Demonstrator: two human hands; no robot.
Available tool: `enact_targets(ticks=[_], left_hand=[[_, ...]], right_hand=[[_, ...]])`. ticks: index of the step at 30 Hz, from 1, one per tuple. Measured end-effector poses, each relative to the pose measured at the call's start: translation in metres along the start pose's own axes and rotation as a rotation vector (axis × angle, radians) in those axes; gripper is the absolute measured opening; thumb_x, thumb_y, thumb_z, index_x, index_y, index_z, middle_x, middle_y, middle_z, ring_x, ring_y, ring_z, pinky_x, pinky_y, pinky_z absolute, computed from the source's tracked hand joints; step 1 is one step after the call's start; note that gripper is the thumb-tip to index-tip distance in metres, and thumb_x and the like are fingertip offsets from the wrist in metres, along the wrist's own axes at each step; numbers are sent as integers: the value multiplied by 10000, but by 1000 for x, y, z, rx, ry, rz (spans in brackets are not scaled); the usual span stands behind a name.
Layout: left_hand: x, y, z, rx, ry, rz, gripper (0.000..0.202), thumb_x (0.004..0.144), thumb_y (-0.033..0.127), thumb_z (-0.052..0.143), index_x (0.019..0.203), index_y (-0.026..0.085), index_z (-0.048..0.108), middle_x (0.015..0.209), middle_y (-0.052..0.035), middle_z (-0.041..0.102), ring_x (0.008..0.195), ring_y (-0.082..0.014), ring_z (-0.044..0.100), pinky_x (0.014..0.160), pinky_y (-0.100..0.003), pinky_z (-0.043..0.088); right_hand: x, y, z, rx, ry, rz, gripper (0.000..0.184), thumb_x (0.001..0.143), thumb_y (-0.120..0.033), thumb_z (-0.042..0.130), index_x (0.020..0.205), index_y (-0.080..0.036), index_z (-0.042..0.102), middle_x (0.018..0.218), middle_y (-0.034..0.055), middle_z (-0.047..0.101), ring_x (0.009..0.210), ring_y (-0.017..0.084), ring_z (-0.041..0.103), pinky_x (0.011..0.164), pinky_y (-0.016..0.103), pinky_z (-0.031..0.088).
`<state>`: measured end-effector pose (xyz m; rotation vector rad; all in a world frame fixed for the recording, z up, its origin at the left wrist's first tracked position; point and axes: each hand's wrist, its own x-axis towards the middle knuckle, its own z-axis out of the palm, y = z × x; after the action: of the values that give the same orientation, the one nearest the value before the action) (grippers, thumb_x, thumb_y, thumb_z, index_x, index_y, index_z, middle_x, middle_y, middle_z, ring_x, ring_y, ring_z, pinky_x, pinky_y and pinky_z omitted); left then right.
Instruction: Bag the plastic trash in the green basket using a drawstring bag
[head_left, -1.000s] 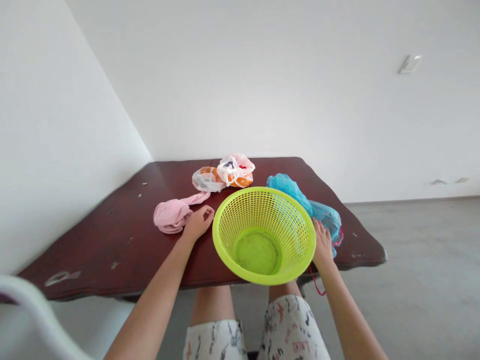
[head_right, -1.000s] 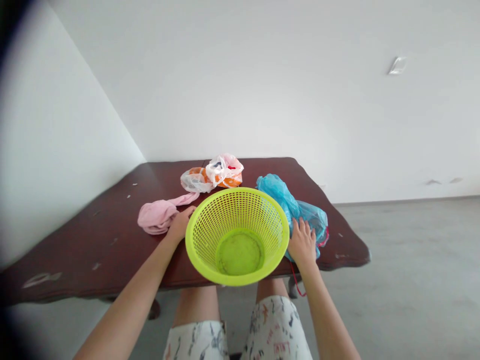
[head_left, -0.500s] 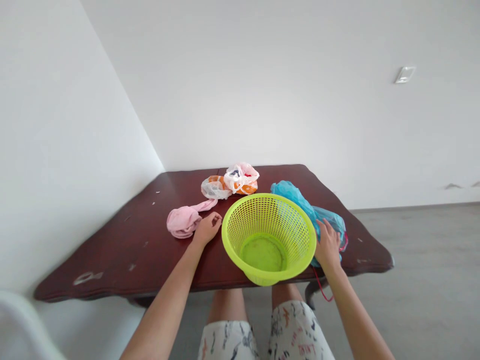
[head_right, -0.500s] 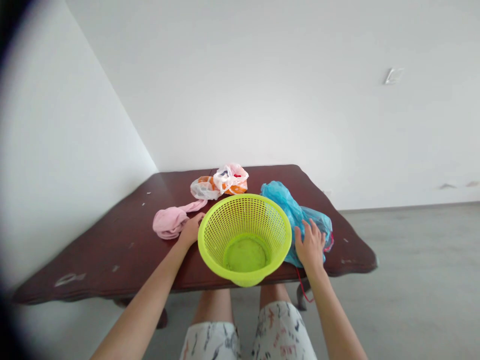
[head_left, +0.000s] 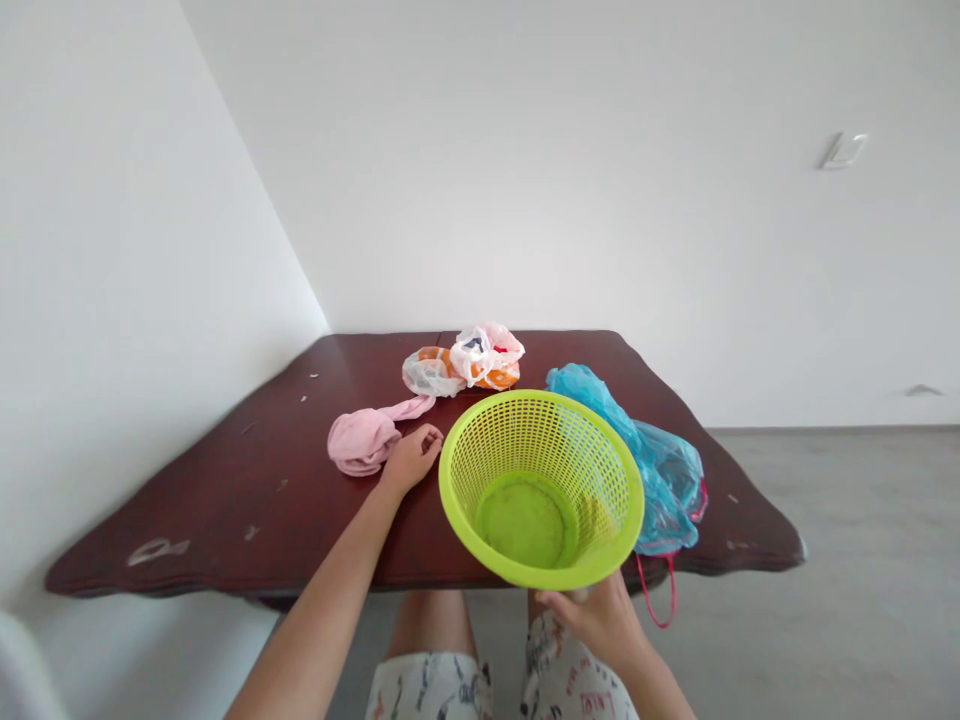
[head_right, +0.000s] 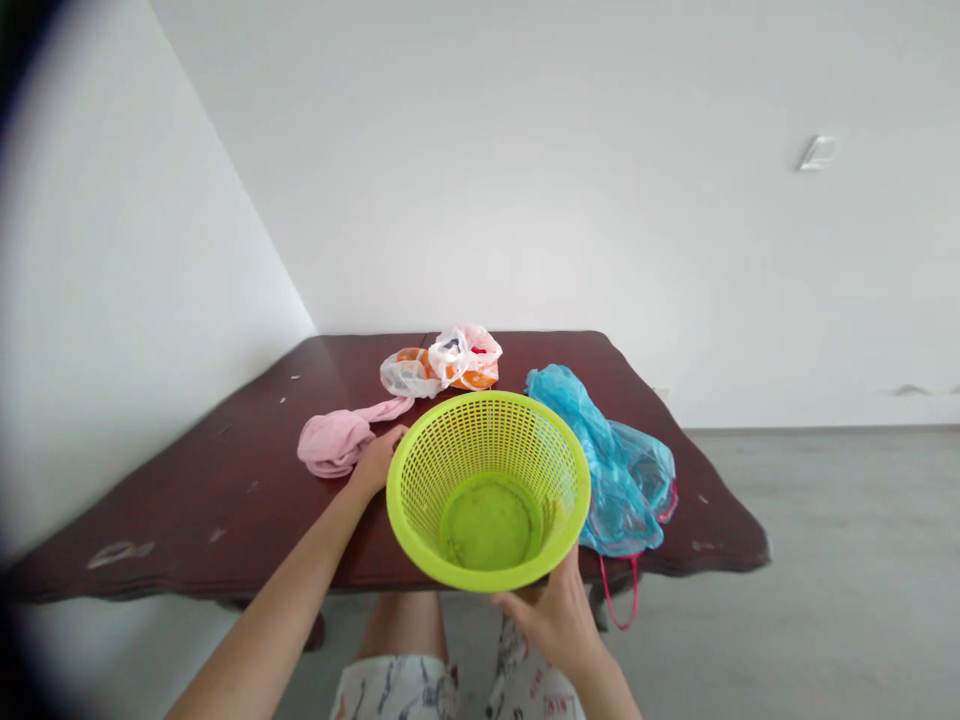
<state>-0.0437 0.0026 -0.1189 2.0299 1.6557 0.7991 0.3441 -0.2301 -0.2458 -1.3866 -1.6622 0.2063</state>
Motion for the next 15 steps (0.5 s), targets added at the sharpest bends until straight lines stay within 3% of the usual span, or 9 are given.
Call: enact_targets(ticks=[5, 9, 12, 15], left_hand=[[4, -5, 3, 21, 8, 5, 112, 1061, 340, 713, 1097, 255, 777, 1037, -83, 885, 983, -289, 822, 936, -387, 607], [6, -13, 5, 42, 16, 27, 214, 1059, 380, 685, 1164, 248, 816, 1089, -90, 908, 1082, -316, 849, 1020, -413, 652], [9, -18, 7, 69, 20, 45, 319, 1022, 351, 657, 1252, 225, 838, 1236, -126, 926, 1224, -366, 843, 1112, -486, 669], [13, -23, 9, 98, 25, 48, 338, 1008, 317, 627, 1229, 218, 864, 1370, -171, 909, 1341, -429, 814, 1200, -590, 649]], right_hand=[[48, -19, 4, 35, 45, 88, 1381, 881, -620, 1016, 1956, -354, 191, 1857, 248, 491, 1739, 594, 496, 1329, 879, 521], [79, -40, 5, 129, 4, 137, 870, 1064, -541, 853, 1829, -352, 486, 1761, 195, 594, 1688, 471, 582, 1393, 777, 512], [88, -50, 1, 309, -66, 160, 582, 1156, -493, 732, 1702, -306, 663, 1621, 192, 730, 1479, 401, 762, 1254, 668, 669], [100, -44, -26, 479, -85, 288, 508, 1161, -561, 740, 1582, -279, 769, 1466, 175, 845, 1251, 353, 869, 1000, 527, 782]])
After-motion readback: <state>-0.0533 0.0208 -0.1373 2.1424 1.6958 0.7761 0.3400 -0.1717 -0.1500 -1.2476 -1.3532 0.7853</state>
